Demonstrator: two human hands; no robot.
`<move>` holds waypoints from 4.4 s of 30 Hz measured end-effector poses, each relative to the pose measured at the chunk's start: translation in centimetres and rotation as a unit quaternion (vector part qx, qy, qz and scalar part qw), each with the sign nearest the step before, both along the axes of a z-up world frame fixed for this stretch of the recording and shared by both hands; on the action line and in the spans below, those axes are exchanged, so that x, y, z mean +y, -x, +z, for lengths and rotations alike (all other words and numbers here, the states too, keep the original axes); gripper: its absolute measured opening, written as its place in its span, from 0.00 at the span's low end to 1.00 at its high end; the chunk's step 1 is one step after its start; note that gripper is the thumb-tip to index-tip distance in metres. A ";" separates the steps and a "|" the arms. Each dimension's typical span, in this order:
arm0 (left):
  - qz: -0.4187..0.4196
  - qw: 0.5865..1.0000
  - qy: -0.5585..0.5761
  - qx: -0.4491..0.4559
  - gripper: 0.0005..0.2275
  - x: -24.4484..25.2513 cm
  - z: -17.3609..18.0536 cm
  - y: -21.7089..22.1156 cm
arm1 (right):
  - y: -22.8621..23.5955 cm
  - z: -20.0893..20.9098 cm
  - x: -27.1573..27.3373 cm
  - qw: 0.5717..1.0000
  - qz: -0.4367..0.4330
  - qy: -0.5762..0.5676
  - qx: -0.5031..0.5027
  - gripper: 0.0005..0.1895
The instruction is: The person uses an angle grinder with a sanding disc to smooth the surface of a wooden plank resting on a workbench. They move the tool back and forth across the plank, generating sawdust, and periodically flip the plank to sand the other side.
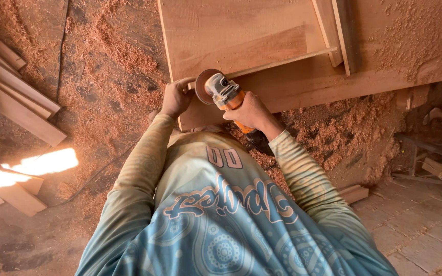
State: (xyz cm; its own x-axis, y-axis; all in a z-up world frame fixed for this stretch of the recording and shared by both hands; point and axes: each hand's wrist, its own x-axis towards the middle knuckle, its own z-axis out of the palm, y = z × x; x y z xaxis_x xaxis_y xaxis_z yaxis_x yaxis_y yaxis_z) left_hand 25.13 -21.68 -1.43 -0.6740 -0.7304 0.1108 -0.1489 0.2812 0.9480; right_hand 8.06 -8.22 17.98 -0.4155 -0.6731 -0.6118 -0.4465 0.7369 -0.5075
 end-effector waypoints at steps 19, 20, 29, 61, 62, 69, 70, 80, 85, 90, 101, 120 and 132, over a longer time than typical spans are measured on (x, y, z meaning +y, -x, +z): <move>-0.004 1.000 -0.016 -0.019 0.11 0.0 2.8 -0.6 | 8.4 -1.8 5.9 0.992 -0.124 -0.002 -0.001 0.18; -0.002 1.000 -0.020 -0.023 0.11 0.0 2.9 -0.6 | 9.0 -2.0 6.2 0.992 -0.130 0.001 0.001 0.17; 0.009 0.997 -0.027 -0.077 0.11 0.2 2.8 -0.8 | 15.5 -2.3 9.4 0.970 -0.225 0.045 -0.076 0.11; 0.019 0.992 -0.029 -0.125 0.10 0.4 5.1 -0.5 | 33.2 -4.9 14.5 0.918 -0.358 0.121 -0.123 0.19; 0.022 0.992 -0.023 -0.122 0.10 0.5 5.0 -0.5 | 32.4 -4.8 14.0 0.924 -0.349 0.105 -0.111 0.19; 0.020 0.994 -0.004 -0.105 0.12 0.5 3.7 -0.5 | 25.2 -3.3 10.3 0.955 -0.270 0.054 -0.108 0.17; 0.015 0.995 -0.008 -0.100 0.12 0.4 3.4 -0.5 | 23.8 -3.3 9.7 0.957 -0.263 0.048 -0.114 0.16; 0.014 0.999 0.003 -0.050 0.12 0.5 2.3 -0.3 | 9.5 -2.5 3.0 0.989 -0.102 0.052 -0.093 0.09; 0.012 0.999 0.004 -0.038 0.14 0.3 1.7 -0.3 | 4.0 -1.7 -0.1 0.997 -0.049 0.034 -0.039 0.10; 0.009 1.000 0.014 -0.010 0.15 0.2 -0.5 0.1 | 0.3 -0.9 -1.5 0.999 0.001 0.051 -0.014 0.13; -0.011 1.000 0.000 -0.009 0.13 0.2 0.1 -0.2 | 2.3 -2.3 1.7 0.995 -0.071 0.040 -0.053 0.11; -0.035 0.991 -0.122 -0.040 0.10 -0.9 3.5 0.4 | -0.2 -1.8 -0.7 0.989 -0.015 0.144 -0.024 0.17; -0.061 0.988 -0.131 -0.046 0.10 -0.6 4.1 0.3 | 0.8 -1.5 -1.4 0.992 -0.025 0.109 -0.052 0.13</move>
